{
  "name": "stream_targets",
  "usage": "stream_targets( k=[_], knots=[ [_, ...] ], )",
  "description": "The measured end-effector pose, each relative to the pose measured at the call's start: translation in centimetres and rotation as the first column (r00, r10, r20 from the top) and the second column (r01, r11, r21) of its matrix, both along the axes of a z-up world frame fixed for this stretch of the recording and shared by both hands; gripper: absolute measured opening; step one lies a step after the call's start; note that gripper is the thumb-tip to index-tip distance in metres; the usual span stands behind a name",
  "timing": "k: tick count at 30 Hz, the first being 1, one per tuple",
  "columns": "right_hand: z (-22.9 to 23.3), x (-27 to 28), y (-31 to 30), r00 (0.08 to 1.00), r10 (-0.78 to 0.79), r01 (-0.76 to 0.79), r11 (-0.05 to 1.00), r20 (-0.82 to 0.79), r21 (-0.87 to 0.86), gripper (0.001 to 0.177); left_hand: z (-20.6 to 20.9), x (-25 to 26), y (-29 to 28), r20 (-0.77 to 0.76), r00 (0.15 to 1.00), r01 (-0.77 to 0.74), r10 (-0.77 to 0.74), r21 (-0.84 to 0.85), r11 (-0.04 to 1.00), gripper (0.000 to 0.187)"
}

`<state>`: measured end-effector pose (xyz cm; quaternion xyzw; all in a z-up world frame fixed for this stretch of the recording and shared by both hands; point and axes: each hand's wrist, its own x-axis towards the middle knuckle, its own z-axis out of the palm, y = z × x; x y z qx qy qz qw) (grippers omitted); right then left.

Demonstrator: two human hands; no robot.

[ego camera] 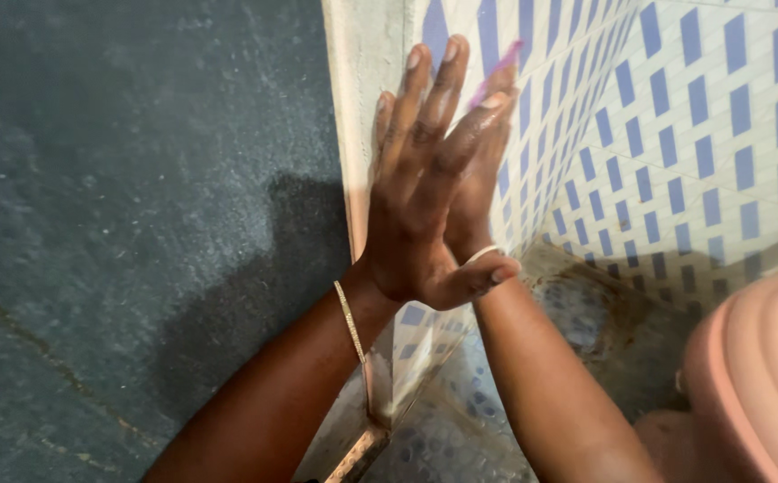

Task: The person scrubs the tiled bathroom floor with a pink sponge, then moves to scrub the tiled wall near the toilet. The person uses a small metal container and a bucket are visible nearby.

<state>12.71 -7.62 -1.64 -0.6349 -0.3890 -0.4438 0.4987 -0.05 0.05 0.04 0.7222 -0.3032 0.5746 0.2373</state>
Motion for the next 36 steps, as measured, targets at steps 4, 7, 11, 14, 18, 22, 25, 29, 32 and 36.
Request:
stream_targets(
  k=[4, 7, 11, 14, 18, 22, 25, 29, 32, 36],
  knots=[
    [-3.5, 3.6, -0.8, 0.979, -0.048, 0.068, 0.993, -0.196, 0.095, 0.072, 0.0, -0.2, 0.0, -0.008, 1.000, -0.008, 0.008, 0.000, 1.000, 0.087],
    [-8.7, 4.4, 0.4, 0.932, 0.082, 0.015, 0.964, -0.352, 0.265, 0.071, 0.1, 0.0, 0.0, 0.002, 1.000, 0.004, -0.004, 0.000, 1.000, 0.087],
    [-15.4, 1.6, 1.9, 0.880, 0.039, 0.082, 0.969, -0.474, 0.233, 0.069, 0.0, 0.2, -0.1, 0.014, 0.999, -0.041, 0.041, -0.001, 0.999, 0.087],
    [-17.0, -2.0, 2.9, 0.875, 0.046, 0.044, 0.984, -0.483, 0.175, 0.067, -0.1, 0.1, -0.1, 0.010, 0.998, -0.063, 0.063, 0.001, 0.998, 0.087],
    [-14.9, -6.6, 3.9, 0.922, 0.123, -0.089, 0.990, -0.368, 0.107, 0.065, -0.1, 0.0, -0.3, -0.008, 0.999, -0.041, 0.041, -0.010, 0.999, 0.086],
    [-10.1, -8.0, 3.7, 0.975, 0.161, -0.156, 0.987, -0.155, 0.041, 0.063, -0.2, -0.1, -0.4, -0.028, 0.999, -0.020, 0.019, -0.030, 0.999, 0.085],
    [-5.8, -6.2, 2.7, 0.992, 0.125, -0.125, 0.992, 0.006, 0.029, 0.061, -0.3, -0.3, -0.3, -0.041, 0.999, -0.015, 0.014, -0.021, 1.000, 0.084],
    [-1.4, -1.3, 0.7, 0.995, 0.020, -0.028, 0.996, 0.098, 0.082, 0.059, -0.2, -0.1, -0.2, -0.038, 0.999, 0.005, -0.006, -0.009, 1.000, 0.084],
    [-2.3, 2.1, -1.2, 0.999, 0.019, -0.014, 0.989, -0.033, 0.150, 0.059, -0.3, 0.0, -0.1, -0.033, 0.999, -0.013, 0.013, 0.002, 1.000, 0.087],
    [-8.8, 4.9, -1.3, 0.890, 0.205, -0.023, 0.913, -0.408, 0.408, 0.063, -0.4, 0.3, -0.4, -0.017, 1.000, -0.025, 0.026, 0.004, 1.000, 0.086]
  ],
)
